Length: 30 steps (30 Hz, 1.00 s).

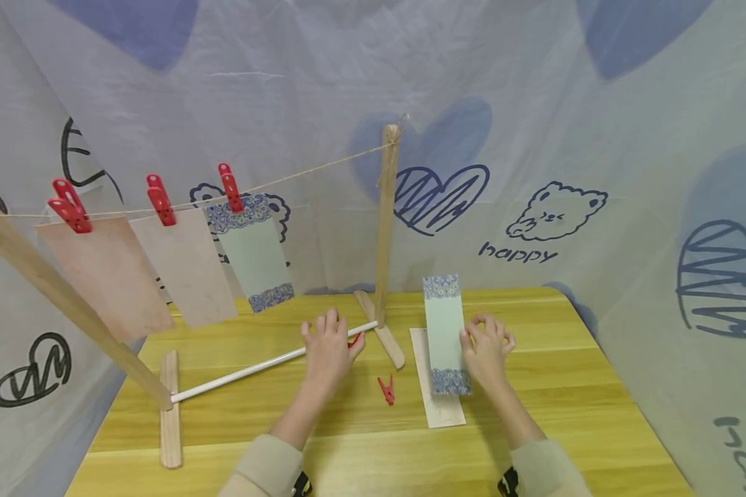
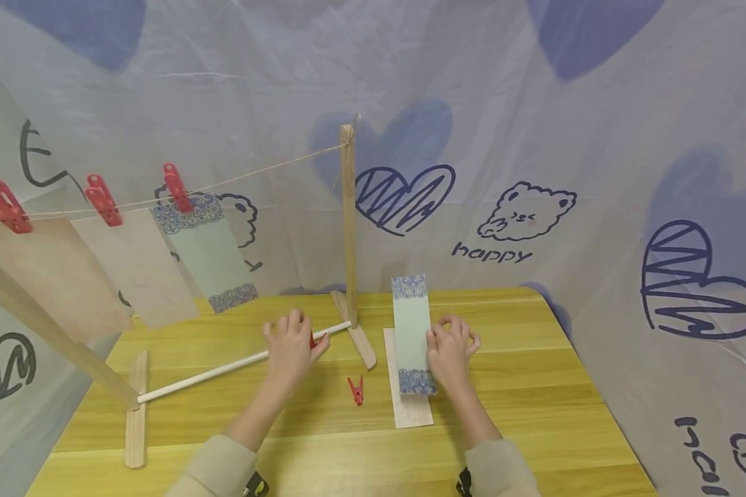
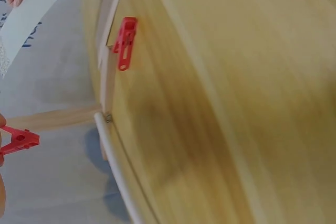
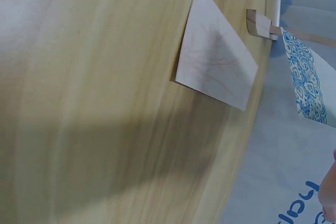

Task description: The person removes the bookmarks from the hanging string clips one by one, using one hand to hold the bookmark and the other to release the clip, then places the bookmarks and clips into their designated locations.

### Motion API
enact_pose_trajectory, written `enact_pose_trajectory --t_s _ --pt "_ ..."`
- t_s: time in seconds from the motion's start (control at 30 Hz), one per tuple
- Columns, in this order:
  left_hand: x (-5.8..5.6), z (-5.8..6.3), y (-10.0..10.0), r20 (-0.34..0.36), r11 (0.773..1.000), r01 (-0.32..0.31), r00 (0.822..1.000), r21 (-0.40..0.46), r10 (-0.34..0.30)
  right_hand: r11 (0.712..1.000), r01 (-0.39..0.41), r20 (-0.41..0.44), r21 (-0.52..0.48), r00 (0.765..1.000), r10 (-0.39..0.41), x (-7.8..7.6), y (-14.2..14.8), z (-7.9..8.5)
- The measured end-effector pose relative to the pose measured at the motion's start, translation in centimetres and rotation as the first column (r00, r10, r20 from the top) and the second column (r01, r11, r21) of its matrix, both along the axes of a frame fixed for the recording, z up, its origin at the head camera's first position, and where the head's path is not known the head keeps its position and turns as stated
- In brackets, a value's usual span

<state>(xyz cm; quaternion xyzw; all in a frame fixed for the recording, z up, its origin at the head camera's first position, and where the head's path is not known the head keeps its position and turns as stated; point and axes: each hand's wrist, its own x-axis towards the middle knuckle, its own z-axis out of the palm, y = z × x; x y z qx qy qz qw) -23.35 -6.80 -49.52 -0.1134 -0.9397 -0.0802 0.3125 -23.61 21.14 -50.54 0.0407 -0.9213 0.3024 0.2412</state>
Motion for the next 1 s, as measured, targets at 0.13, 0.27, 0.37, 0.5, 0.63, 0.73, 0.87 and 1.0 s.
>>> enact_pose_trajectory --t_s 0.13,0.27,0.37,0.5,0.63,0.73,0.87,1.0 --pt "0.2 -0.7 0.2 0.047 0.999 -0.020 0.999 -0.030 0.021 1.000 0.003 0.061 0.008 0.998 -0.004 0.3 0.3 -0.5" --pt "0.4 -1.5 0.5 0.052 0.999 -0.026 0.998 -0.042 0.028 1.000 0.002 0.112 0.007 0.994 -0.003 0.6 0.6 -1.1" --pt "0.6 -2.1 0.8 0.071 0.999 -0.025 0.997 -0.037 0.027 1.000 0.003 0.124 0.008 0.992 -0.004 0.8 0.8 -1.6" --pt "0.9 -3.0 1.0 0.117 0.999 -0.026 0.993 -0.030 0.029 1.000 0.008 0.144 0.008 0.990 -0.009 1.1 1.0 -2.2" --pt "1.2 -3.6 1.2 0.149 1.000 -0.023 0.988 -0.020 0.026 1.000 0.010 0.193 0.006 0.981 -0.011 1.3 1.2 -2.8" --pt "1.2 -4.1 1.2 0.174 0.999 -0.024 0.984 -0.024 0.028 1.000 0.012 0.242 0.011 0.970 -0.014 1.4 1.3 -3.2" --pt "1.3 -4.9 1.5 0.217 0.999 -0.023 0.976 -0.022 0.028 0.999 0.018 0.279 0.029 0.960 -0.025 1.5 1.3 -3.8" --pt "1.5 -5.4 1.8 0.267 1.000 -0.026 0.963 -0.004 0.026 0.999 0.022 0.288 0.034 0.957 -0.031 1.5 1.3 -4.4"
